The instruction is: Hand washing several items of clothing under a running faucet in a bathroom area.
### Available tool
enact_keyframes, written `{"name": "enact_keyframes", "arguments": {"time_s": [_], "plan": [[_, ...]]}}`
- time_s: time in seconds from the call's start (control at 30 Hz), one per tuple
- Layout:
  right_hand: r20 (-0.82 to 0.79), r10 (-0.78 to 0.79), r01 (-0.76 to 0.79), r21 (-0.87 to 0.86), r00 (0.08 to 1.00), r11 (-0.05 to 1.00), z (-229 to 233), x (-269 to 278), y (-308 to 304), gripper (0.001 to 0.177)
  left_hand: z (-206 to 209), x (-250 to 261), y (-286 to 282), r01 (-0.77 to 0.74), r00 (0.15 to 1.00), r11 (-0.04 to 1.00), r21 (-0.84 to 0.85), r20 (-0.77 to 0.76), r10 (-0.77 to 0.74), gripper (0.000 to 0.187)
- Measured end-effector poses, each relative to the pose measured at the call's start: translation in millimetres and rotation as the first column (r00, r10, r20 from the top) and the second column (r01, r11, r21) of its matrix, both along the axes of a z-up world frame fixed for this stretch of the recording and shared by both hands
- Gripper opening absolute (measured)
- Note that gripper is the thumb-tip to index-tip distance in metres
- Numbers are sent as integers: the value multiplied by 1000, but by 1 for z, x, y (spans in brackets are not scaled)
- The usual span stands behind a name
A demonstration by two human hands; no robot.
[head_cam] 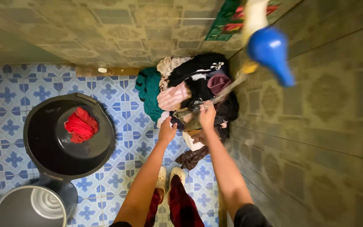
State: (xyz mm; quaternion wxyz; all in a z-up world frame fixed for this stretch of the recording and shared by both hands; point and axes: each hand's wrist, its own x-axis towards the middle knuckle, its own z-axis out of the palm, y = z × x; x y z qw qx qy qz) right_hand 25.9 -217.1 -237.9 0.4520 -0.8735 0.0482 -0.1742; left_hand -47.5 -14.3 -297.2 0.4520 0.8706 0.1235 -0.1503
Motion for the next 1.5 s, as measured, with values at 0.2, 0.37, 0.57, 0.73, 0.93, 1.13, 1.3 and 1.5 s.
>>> {"name": "enact_keyframes", "arguments": {"time_s": [0.2, 0.37, 0.57, 0.73, 0.93, 1.13, 1.3, 1.5], "plan": [[-308, -80, 212, 422, 948, 881, 86, -40, 25, 12, 128, 32, -32, -50, 979, 940, -338, 170, 113, 87], [-301, 65, 99, 500, 951, 860, 123, -53, 23, 14, 147, 42, -47, -170, 981, 775, -608, -31, 191, 63], [-359, 61, 191, 624, 931, 758, 172, -54, 8, 20, 202, 43, -66, -318, 917, 562, -763, -97, 388, 44], [-678, 8, 496, 545, 735, 676, 206, -46, 4, 37, 242, 38, -65, -204, 899, 558, -804, 72, 432, 35], [-77, -63, 86, 350, 995, 933, 321, -21, 16, 49, 319, 45, -56, -168, 845, 694, -700, 261, 468, 39], [280, -7, -64, 242, 960, 968, 437, 27, 34, 41, 378, 73, -47, -201, 775, 630, -750, 272, 571, 33], [376, 89, -222, 328, 922, 918, 427, 43, 30, 31, 376, 88, -28, -232, 728, 743, -627, 395, 561, 33], [399, 121, -317, 474, 909, 822, 425, 49, 29, 32, 359, 73, -24, -412, 782, 838, -357, 334, 527, 45]]}}
